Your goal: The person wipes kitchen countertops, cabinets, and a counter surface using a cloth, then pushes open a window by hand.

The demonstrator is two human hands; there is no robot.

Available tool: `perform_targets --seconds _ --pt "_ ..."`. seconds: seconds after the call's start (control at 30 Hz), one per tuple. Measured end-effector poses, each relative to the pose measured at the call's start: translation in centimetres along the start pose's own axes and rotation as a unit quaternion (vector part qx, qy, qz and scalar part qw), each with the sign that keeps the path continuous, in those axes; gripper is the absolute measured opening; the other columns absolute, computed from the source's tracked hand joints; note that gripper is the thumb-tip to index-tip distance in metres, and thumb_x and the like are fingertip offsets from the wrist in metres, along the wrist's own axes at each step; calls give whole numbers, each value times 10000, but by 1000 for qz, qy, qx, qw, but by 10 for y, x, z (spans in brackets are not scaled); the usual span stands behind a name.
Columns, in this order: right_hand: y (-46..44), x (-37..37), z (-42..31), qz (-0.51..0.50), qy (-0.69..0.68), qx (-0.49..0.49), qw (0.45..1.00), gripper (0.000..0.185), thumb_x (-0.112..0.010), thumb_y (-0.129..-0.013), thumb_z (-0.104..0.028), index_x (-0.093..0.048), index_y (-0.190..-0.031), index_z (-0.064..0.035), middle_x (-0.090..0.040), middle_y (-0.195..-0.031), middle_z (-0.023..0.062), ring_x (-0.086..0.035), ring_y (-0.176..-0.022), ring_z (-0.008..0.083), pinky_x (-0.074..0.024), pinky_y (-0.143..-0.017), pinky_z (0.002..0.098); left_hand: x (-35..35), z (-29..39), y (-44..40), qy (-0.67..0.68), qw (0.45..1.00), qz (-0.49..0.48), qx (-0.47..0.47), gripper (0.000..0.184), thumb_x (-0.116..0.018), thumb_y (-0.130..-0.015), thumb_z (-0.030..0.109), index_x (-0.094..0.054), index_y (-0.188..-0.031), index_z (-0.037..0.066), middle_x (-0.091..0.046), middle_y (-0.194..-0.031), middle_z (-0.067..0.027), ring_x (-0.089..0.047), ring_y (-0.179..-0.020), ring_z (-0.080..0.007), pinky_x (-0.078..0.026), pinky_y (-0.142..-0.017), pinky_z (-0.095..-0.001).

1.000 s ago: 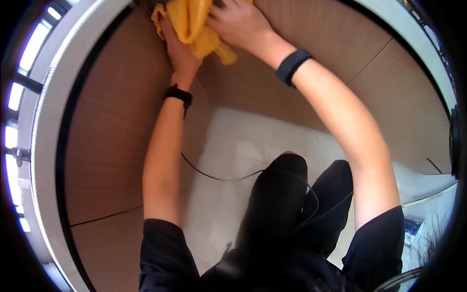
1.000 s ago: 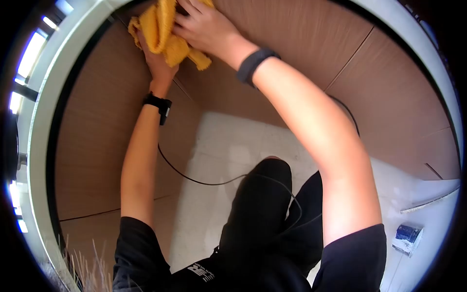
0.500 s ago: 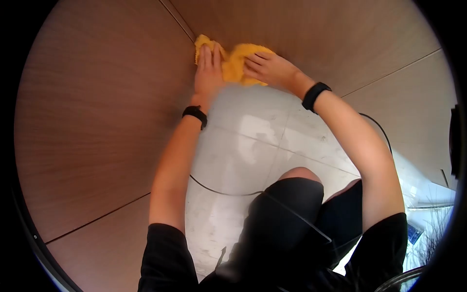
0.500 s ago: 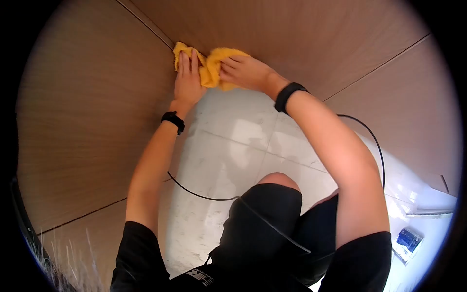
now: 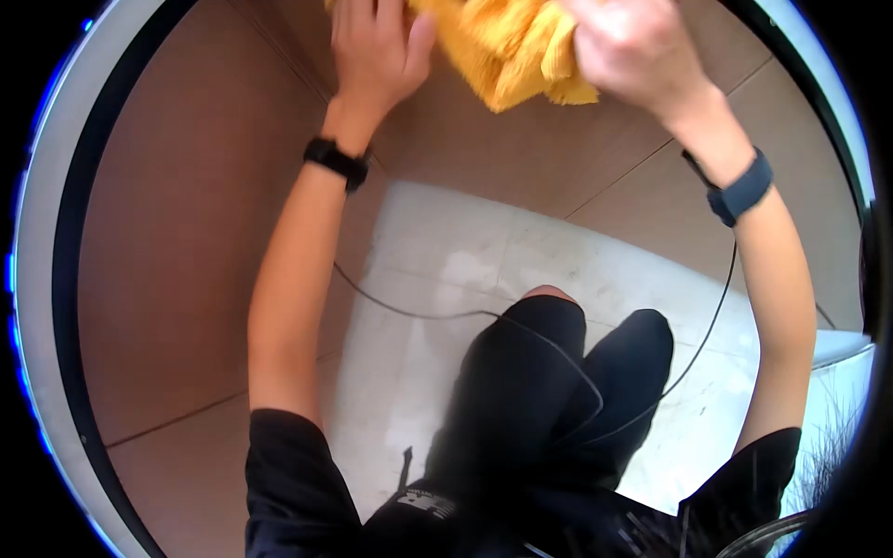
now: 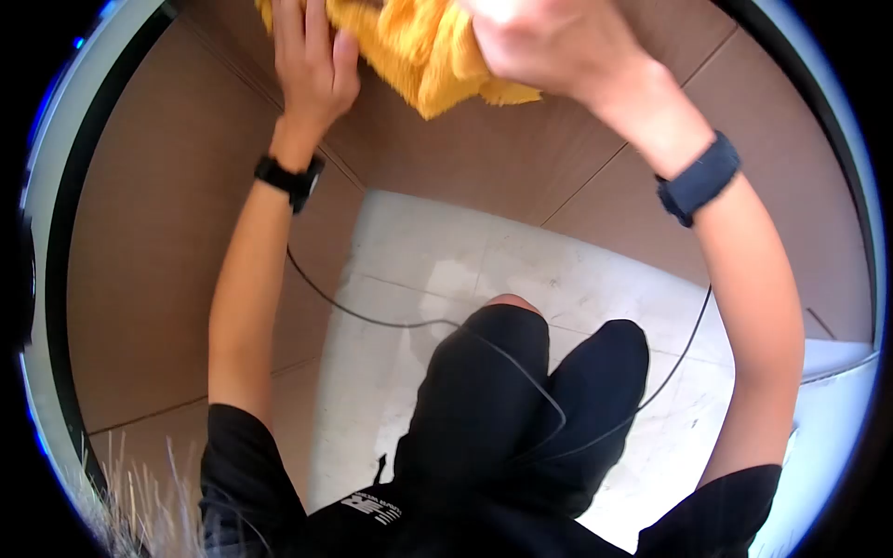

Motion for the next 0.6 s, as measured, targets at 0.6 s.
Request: perform_targets --seconds 0.6 --pt "133 -160 -100 -141 -40 46 988 199 -649 -861 -198 -565 -1026 -126 -567 -1352 -1 -605 -1163 165 -528 -887 290 -126 27 147 -115 964 -101 219 750 -541 -952 284 -224 -1521 -87 -220 -1544 -360 -246 -1424 -527 -243 -1185 -553"
Point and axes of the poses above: each hand's wrist, its own y-axis away from the middle knuckle, its own x-axis out of the back of the hand, z = x × y, the point moved 1 cm from there along -y, towards the middle knuckle
